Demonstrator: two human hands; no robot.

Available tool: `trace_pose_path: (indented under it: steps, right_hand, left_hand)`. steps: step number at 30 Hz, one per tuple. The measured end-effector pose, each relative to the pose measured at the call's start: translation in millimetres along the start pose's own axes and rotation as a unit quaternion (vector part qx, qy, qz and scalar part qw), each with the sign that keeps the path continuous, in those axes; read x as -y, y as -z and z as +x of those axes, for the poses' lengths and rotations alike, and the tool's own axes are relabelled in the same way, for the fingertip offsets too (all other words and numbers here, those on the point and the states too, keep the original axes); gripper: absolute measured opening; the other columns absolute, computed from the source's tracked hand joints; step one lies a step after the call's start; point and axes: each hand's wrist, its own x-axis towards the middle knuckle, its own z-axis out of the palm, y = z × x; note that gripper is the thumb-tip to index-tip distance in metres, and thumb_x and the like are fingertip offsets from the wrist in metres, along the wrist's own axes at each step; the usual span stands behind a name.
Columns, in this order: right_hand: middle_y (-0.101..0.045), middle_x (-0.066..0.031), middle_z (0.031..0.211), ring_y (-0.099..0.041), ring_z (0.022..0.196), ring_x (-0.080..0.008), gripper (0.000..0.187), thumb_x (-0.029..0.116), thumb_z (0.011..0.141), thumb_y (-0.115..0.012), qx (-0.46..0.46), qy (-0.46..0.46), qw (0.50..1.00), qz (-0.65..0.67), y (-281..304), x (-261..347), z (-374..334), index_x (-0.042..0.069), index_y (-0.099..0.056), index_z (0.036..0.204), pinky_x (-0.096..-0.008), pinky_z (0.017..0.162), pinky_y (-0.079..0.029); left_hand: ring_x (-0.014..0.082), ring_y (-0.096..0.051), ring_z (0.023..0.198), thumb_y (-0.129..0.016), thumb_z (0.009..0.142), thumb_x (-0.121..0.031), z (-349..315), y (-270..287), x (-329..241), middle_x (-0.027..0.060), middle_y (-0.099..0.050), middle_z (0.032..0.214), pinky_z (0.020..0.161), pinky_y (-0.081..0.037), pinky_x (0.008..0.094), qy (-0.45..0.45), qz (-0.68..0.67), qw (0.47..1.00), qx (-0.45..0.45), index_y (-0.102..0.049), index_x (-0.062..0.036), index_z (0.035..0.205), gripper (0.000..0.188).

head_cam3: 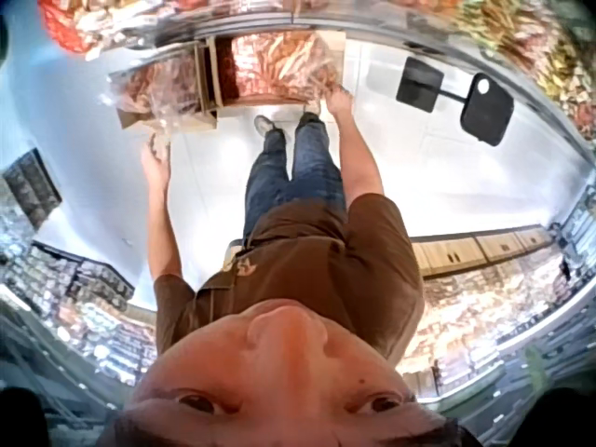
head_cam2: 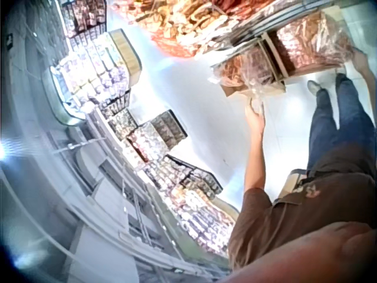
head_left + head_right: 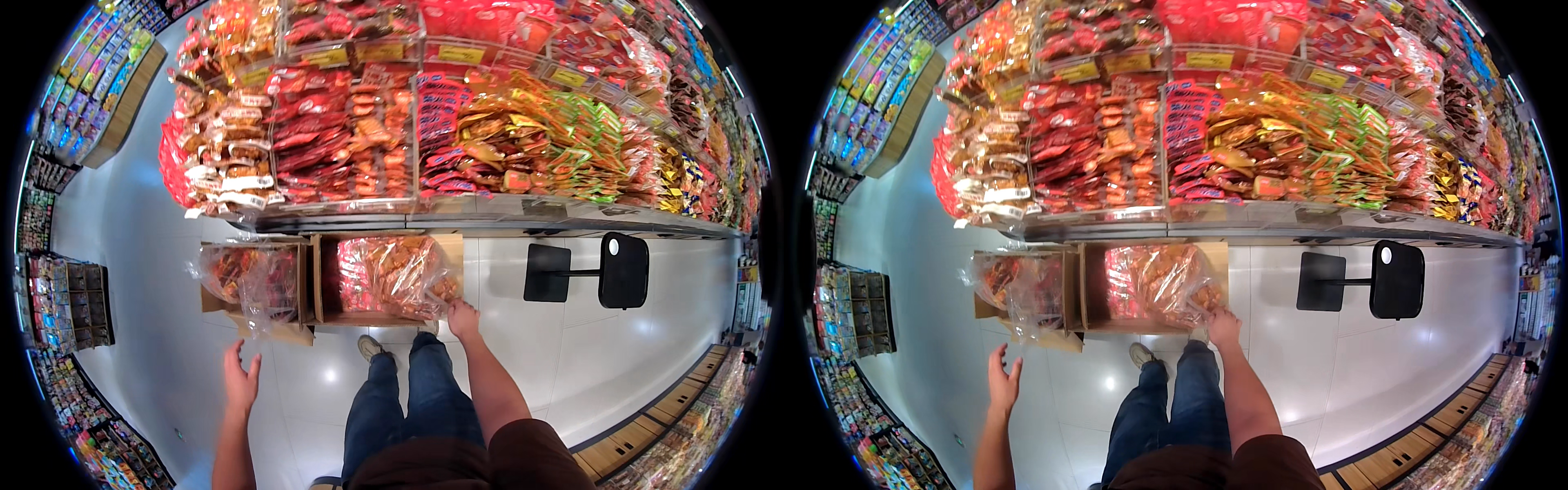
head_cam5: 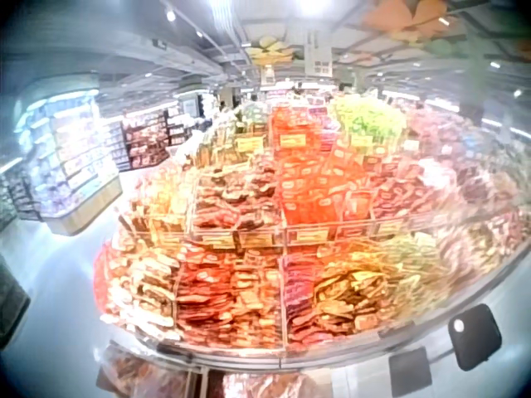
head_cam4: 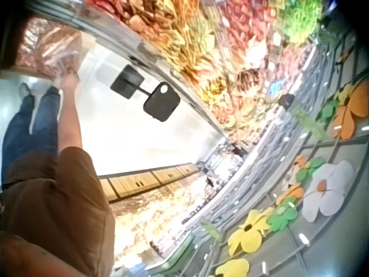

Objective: The person picks up bags of candy from cardboard boxes on the floor and places the individual candy packets into plastic bins on a display shelf.

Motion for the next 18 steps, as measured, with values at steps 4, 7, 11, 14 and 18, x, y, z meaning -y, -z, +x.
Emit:
trace_pose_path:
  steps: [4, 7, 11, 14, 18]
  right_hand:
    - [-0.068, -0.0113, 0.106, -0.063, 0.102, -0.0322, 0.025, 0.019, 0.087, -0.054, 0.057, -0.038, 0.994, 0.080, -3, -19, 9, 0.015, -0.059, 0.112, -0.0503, 0.089, -0.044]
    - [-0.068, -0.0110, 0.106, -0.064, 0.101, -0.0322, 0.030, 0.020, 0.086, -0.057, 0.046, -0.030, 0.998, 0.027, -18, -43, 18, 0.018, -0.058, 0.116, -0.0490, 0.086, -0.045]
    - [-0.065, -0.0088, 0.102, -0.058, 0.102, -0.0307, 0.015, 0.023, 0.085, -0.060, 0.008, -0.008, 0.999, -0.031, -24, -58, 30, 0.019, -0.069, 0.097, -0.0465, 0.087, -0.044]
    - [-0.061, -0.0078, 0.107, -0.052, 0.107, -0.0284, 0.016, 0.027, 0.085, -0.059, 0.010, 0.007, 0.999, -0.037, -20, -60, 33, 0.017, -0.071, 0.083, -0.0438, 0.091, -0.042]
    - [-0.062, -0.0106, 0.108, -0.054, 0.109, -0.0299, 0.018, 0.028, 0.086, -0.058, 0.011, 0.034, 0.999, -0.020, -20, -59, 35, 0.014, -0.067, 0.092, -0.0455, 0.091, -0.041]
  left_hand:
    - [0.0311, -0.056, 0.113, -0.070, 0.086, -0.018, -39, 1, -24, 0.0196, -0.057, 0.124, 0.090, -0.048, 0.0412, 0.045, 0.008, 0.998, 0.031, -0.048, -0.0005, 0.132, 0.053]
    - [0.0315, -0.058, 0.111, -0.071, 0.086, -0.020, -66, -1, -35, 0.0207, -0.057, 0.124, 0.088, -0.051, 0.0412, 0.078, 0.017, 0.995, 0.068, -0.047, 0.0000, 0.133, 0.057]
    - [0.0323, -0.058, 0.109, -0.071, 0.084, -0.023, -92, -5, -57, 0.0215, -0.056, 0.125, 0.088, -0.051, 0.0418, 0.106, 0.021, 0.987, 0.117, -0.045, 0.0000, 0.134, 0.060]
    - [0.0325, -0.058, 0.111, -0.072, 0.084, -0.025, -106, -5, -66, 0.0218, -0.056, 0.126, 0.088, -0.051, 0.0418, 0.122, 0.042, 0.982, 0.138, -0.045, 0.0003, 0.134, 0.062]
    - [0.0326, -0.058, 0.113, -0.072, 0.084, -0.027, -117, -10, -77, 0.0221, -0.055, 0.128, 0.088, -0.052, 0.0420, 0.141, 0.062, 0.976, 0.156, -0.045, 0.0011, 0.133, 0.063]
